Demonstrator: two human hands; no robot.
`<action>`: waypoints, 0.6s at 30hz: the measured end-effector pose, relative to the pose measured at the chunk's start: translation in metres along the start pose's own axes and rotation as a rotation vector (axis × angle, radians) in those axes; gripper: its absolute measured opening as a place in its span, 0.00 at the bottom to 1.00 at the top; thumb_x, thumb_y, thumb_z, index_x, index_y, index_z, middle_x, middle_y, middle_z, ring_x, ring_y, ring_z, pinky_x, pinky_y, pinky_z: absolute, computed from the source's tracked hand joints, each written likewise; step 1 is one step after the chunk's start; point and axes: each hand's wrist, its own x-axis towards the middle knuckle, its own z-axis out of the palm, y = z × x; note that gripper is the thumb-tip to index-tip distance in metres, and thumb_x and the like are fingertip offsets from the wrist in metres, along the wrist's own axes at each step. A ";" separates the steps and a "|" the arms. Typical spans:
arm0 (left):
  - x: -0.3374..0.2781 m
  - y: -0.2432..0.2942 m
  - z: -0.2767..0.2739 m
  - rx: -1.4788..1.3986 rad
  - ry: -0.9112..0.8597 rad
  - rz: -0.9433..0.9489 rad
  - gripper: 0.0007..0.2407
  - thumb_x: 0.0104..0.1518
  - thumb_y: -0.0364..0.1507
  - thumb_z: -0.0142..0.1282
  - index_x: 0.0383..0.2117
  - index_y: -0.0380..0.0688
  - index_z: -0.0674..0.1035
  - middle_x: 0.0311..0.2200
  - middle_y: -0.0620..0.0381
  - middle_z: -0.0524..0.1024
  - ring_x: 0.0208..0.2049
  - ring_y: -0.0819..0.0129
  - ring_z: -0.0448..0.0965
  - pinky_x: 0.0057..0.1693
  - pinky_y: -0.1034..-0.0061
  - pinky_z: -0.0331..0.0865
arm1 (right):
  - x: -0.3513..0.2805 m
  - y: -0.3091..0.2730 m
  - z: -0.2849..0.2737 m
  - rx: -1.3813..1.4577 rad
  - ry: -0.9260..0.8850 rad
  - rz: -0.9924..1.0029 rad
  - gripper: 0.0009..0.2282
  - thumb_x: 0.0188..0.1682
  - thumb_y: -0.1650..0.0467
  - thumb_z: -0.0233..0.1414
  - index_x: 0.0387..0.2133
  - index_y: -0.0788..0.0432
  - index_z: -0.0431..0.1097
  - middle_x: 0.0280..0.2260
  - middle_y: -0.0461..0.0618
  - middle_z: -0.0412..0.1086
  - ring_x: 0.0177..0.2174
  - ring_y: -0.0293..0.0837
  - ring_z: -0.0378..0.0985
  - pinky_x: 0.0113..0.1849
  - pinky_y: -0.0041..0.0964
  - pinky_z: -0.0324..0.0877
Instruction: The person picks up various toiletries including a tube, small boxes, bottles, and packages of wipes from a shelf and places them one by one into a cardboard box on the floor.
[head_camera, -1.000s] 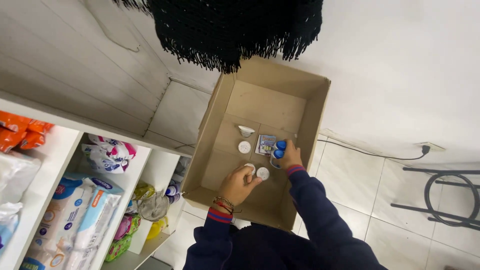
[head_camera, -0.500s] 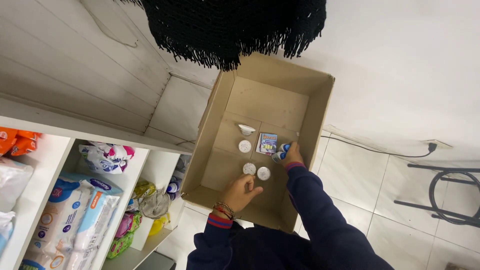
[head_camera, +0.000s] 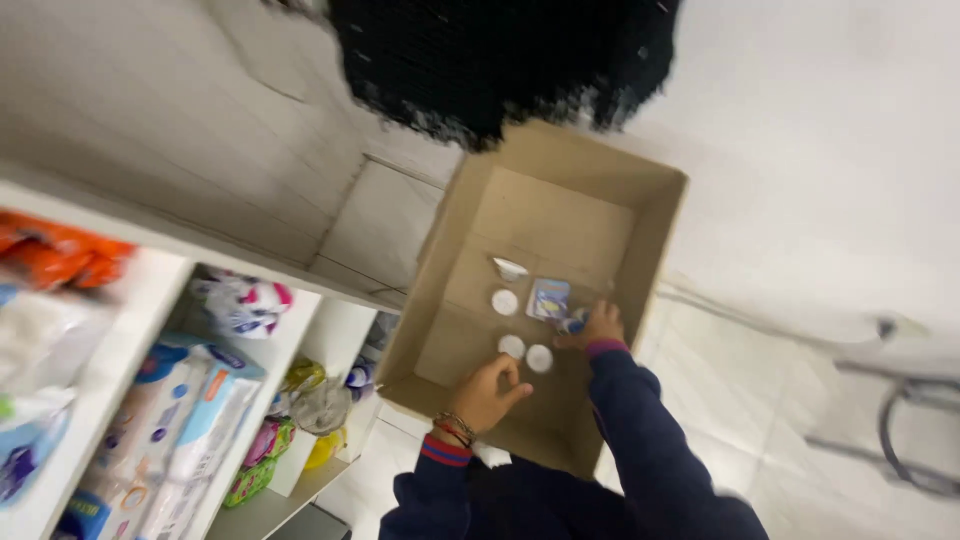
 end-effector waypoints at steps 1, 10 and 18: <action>0.003 -0.009 0.006 -0.060 0.071 0.037 0.14 0.77 0.46 0.73 0.44 0.56 0.80 0.68 0.46 0.90 0.75 0.41 0.87 0.74 0.46 0.83 | -0.032 -0.027 -0.026 -0.008 0.062 -0.021 0.73 0.29 0.51 0.89 0.90 0.52 0.51 0.85 0.73 0.54 0.74 0.86 0.75 0.75 0.77 0.80; -0.074 0.107 -0.122 -0.247 0.741 0.182 0.18 0.88 0.47 0.48 0.66 0.60 0.90 0.59 0.58 0.96 0.61 0.60 0.99 0.68 0.64 0.88 | -0.229 -0.284 -0.133 0.560 0.314 -1.131 0.08 0.70 0.68 0.64 0.56 0.54 0.88 0.54 0.53 0.86 0.52 0.55 0.93 0.53 0.46 0.89; -0.192 0.169 -0.217 -0.258 1.134 0.614 0.29 0.83 0.37 0.60 0.87 0.37 0.70 0.85 0.41 0.75 0.75 0.52 0.88 0.79 0.61 0.83 | -0.389 -0.438 -0.192 0.688 0.047 -1.718 0.26 0.78 0.68 0.43 0.87 0.67 0.61 0.88 0.69 0.59 0.87 0.65 0.63 0.84 0.59 0.64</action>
